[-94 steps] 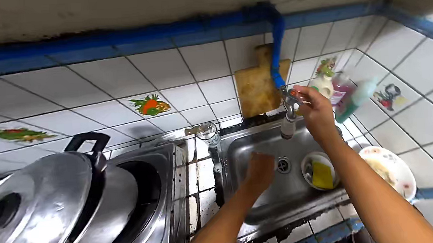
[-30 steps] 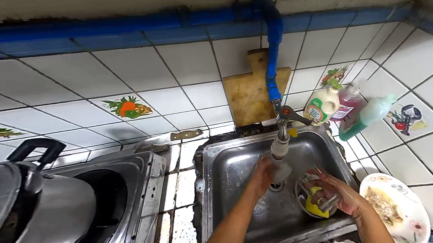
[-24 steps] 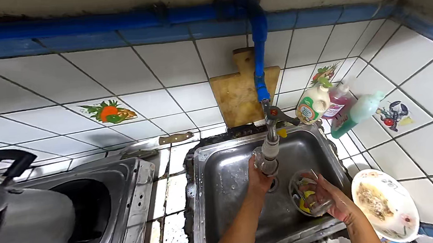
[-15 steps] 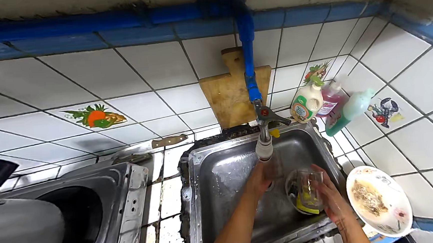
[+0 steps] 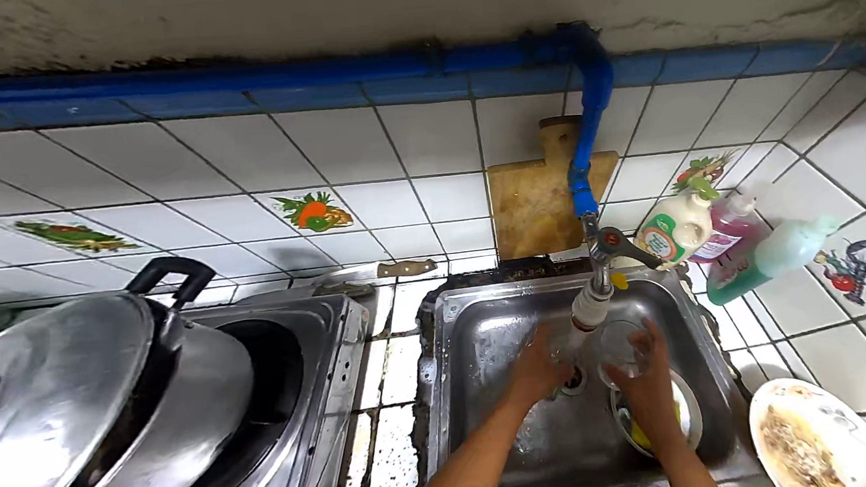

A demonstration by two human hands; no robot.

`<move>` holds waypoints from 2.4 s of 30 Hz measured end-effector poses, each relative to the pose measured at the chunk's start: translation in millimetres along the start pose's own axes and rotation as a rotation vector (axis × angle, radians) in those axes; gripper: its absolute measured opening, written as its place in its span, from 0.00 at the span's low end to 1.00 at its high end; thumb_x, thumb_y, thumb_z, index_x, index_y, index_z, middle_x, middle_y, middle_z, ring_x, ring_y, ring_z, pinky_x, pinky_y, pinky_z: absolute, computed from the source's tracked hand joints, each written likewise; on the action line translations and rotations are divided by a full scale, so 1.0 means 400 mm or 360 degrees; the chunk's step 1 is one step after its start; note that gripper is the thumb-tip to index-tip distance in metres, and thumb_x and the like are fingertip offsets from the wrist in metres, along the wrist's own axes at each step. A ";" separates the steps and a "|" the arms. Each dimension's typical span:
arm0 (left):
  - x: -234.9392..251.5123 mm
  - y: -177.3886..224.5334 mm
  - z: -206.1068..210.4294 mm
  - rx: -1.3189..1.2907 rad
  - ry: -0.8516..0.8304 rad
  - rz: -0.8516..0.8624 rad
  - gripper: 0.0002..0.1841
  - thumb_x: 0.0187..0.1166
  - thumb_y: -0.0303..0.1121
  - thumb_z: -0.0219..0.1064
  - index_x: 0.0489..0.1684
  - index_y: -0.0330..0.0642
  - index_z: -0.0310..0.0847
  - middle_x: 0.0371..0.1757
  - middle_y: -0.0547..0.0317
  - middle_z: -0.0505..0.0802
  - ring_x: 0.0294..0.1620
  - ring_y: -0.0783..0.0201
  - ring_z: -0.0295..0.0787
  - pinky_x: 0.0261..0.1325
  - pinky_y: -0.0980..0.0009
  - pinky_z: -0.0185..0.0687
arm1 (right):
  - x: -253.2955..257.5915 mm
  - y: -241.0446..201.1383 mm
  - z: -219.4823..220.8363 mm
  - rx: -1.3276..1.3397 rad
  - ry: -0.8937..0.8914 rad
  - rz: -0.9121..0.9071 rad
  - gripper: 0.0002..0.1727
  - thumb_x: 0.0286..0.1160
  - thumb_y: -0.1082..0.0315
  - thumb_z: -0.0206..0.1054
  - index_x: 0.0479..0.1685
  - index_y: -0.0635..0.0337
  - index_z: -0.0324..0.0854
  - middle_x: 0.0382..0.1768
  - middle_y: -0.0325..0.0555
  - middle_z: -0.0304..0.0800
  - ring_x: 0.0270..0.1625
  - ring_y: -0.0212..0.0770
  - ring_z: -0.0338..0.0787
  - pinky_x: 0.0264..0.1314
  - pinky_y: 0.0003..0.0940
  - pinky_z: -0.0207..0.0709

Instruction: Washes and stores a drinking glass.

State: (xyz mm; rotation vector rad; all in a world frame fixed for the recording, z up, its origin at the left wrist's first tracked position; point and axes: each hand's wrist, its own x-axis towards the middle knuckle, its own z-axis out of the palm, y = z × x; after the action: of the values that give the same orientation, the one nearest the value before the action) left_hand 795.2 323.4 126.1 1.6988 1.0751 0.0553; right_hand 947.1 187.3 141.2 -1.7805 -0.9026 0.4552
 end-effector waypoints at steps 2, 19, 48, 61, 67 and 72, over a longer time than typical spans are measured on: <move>-0.026 -0.054 -0.009 0.0012 -0.0007 -0.0171 0.55 0.66 0.41 0.83 0.95 0.43 0.47 0.79 0.31 0.78 0.76 0.33 0.78 0.77 0.36 0.72 | -0.005 -0.020 0.044 -0.0013 -0.0146 -0.0047 0.57 0.52 0.69 0.85 0.87 0.75 0.53 0.71 0.72 0.77 0.73 0.60 0.80 0.74 0.51 0.77; -0.060 -0.152 0.034 -0.0087 0.0130 0.0222 0.51 0.60 0.35 0.85 0.88 0.35 0.59 0.82 0.36 0.75 0.83 0.45 0.72 0.86 0.51 0.66 | 0.058 -0.043 0.123 0.1507 -0.0797 0.1014 0.29 0.93 0.57 0.30 0.70 0.63 0.72 0.42 0.49 0.93 0.43 0.42 0.94 0.48 0.38 0.88; 0.046 -0.103 0.114 -0.0800 -0.0058 0.0530 0.37 0.76 0.24 0.67 0.85 0.20 0.54 0.73 0.31 0.82 0.70 0.58 0.84 0.75 0.67 0.77 | 0.084 -0.060 0.053 0.1003 -0.1479 0.1018 0.28 0.92 0.51 0.35 0.75 0.58 0.68 0.48 0.46 0.92 0.43 0.38 0.93 0.47 0.34 0.89; 0.015 -0.124 0.058 -0.1925 0.0096 -0.0903 0.34 0.87 0.66 0.44 0.68 0.46 0.76 0.53 0.46 0.89 0.49 0.52 0.87 0.49 0.54 0.84 | 0.100 -0.010 0.123 0.1236 -0.0442 0.0404 0.40 0.66 0.79 0.64 0.84 0.66 0.53 0.66 0.49 0.82 0.64 0.33 0.86 0.63 0.29 0.83; -0.028 -0.152 0.071 -0.2122 0.0021 -0.0890 0.37 0.87 0.67 0.36 0.63 0.46 0.79 0.47 0.44 0.92 0.44 0.50 0.91 0.42 0.57 0.88 | 0.111 0.009 0.201 0.2077 -0.0494 0.0971 0.30 0.90 0.50 0.29 0.73 0.57 0.68 0.55 0.56 0.91 0.52 0.51 0.93 0.51 0.45 0.88; -0.011 -0.116 0.113 -0.2095 0.0031 -0.0818 0.29 0.92 0.58 0.39 0.50 0.43 0.78 0.34 0.53 0.90 0.34 0.58 0.89 0.37 0.61 0.87 | 0.103 0.001 0.156 0.1610 -0.1273 0.0999 0.30 0.92 0.50 0.32 0.78 0.58 0.65 0.50 0.49 0.94 0.45 0.43 0.95 0.45 0.37 0.89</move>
State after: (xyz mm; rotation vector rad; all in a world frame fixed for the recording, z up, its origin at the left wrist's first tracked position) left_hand 787.2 287.9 72.2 0.2363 1.0621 0.3607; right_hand 931.6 257.6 121.4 -0.8483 -0.4102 1.7548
